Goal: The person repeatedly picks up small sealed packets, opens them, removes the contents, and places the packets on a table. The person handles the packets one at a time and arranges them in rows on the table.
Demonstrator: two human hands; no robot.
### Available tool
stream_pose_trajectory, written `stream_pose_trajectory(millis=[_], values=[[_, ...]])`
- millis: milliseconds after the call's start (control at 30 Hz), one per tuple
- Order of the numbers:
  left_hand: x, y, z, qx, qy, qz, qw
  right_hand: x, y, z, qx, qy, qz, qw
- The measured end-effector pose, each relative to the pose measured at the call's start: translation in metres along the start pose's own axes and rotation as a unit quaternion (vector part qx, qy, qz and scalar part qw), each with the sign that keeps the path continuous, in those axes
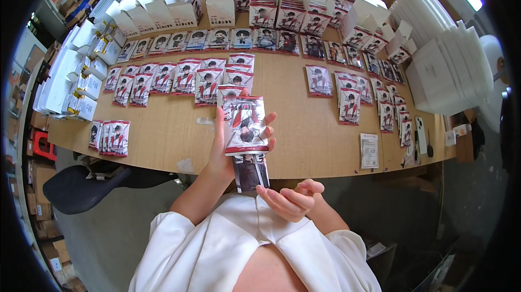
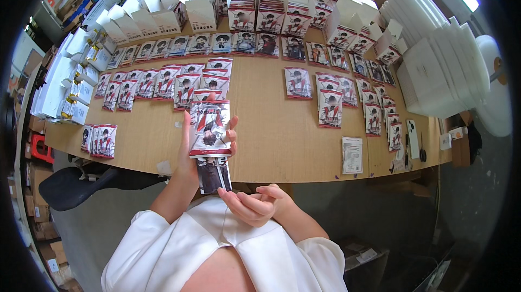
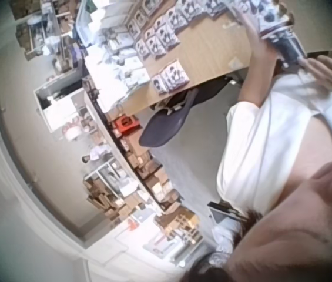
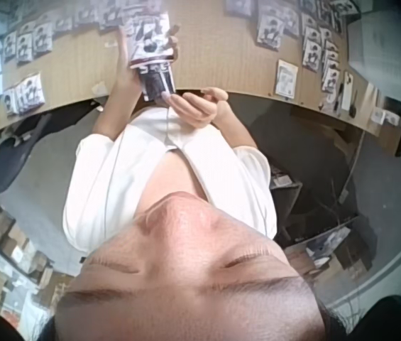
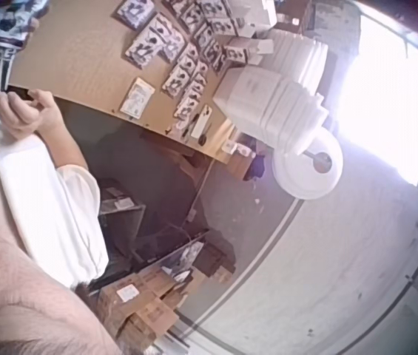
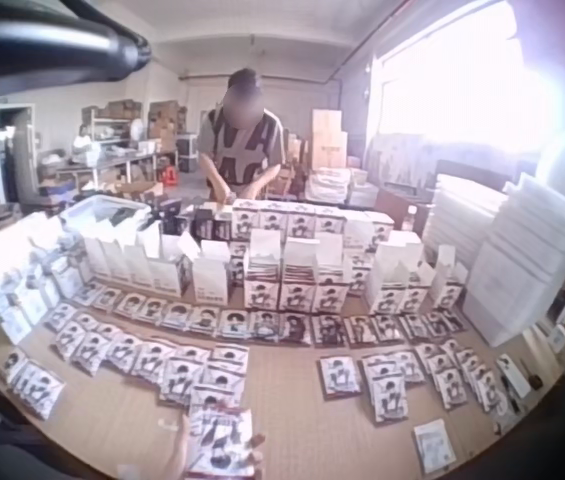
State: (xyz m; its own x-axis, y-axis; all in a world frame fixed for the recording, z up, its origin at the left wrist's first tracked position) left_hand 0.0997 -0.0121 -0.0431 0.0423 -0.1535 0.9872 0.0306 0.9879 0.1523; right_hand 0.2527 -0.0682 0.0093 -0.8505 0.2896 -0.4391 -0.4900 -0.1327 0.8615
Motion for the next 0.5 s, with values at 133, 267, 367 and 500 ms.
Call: stream_pose_trajectory(millis=[133,267,367,500], values=[[-0.002,0.006,-0.003,-0.006,-0.02,-0.026,0.999,0.003,-0.006,0.003,0.022,0.003,0.024,0.999],[-0.01,0.013,-0.006,-0.006,-0.008,0.005,1.0,0.001,-0.013,0.01,0.037,0.003,0.022,0.999],[-0.019,0.019,-0.011,-0.009,0.0,0.057,0.998,0.0,-0.019,0.017,0.046,0.013,0.036,0.998],[-0.017,0.034,-0.027,-0.024,0.003,0.049,0.999,-0.008,-0.027,0.03,0.06,0.012,0.051,0.997]])
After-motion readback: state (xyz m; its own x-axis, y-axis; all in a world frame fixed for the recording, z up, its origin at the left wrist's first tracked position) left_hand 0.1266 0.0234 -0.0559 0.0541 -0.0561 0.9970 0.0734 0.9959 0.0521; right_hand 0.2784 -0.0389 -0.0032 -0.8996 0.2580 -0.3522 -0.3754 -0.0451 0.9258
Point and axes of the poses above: each hand's wrist, its own y-axis towards the middle knuckle, its own x-axis out of the palm, z = x × y, the point moved 7 cm from there along y, towards the middle knuckle, and after that the axes turned 8 degrees about -z, right-handed, at the moved point
